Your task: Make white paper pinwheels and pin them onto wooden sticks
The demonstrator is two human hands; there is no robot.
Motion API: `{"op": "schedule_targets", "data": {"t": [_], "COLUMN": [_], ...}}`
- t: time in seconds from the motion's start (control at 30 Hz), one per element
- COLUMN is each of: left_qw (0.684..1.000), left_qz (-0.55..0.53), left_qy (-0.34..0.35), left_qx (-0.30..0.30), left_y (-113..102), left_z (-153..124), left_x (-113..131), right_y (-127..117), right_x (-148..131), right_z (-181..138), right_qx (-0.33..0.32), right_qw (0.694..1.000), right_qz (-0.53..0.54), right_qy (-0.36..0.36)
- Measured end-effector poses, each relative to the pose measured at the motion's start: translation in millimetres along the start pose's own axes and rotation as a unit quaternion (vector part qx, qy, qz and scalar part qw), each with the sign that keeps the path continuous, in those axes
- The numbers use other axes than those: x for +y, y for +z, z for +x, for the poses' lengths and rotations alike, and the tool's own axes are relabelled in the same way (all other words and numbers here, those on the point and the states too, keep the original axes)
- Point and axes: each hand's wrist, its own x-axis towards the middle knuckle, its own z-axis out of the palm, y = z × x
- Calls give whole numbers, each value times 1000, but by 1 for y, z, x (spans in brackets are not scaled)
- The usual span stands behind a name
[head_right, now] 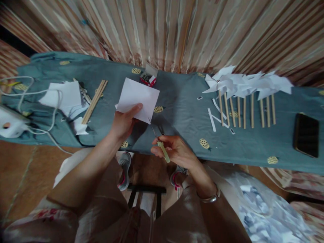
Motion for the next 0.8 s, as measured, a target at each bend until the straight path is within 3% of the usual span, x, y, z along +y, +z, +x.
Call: {"op": "schedule_targets", "data": {"t": [0.23, 0.8], "left_qw": [1000, 1000], "left_qz": [2, 4], "left_qy": [-7, -18], "left_qx": [-9, -5], "left_y": [6, 7], "left_z": [-5, -7], "left_x": [0, -1], "right_y": [0, 0], "right_x": [2, 8], "right_z": [1, 6], "right_qx": [-6, 31], "right_qw": [999, 996], "right_qz": [27, 79], "right_qy": [-26, 3]}}
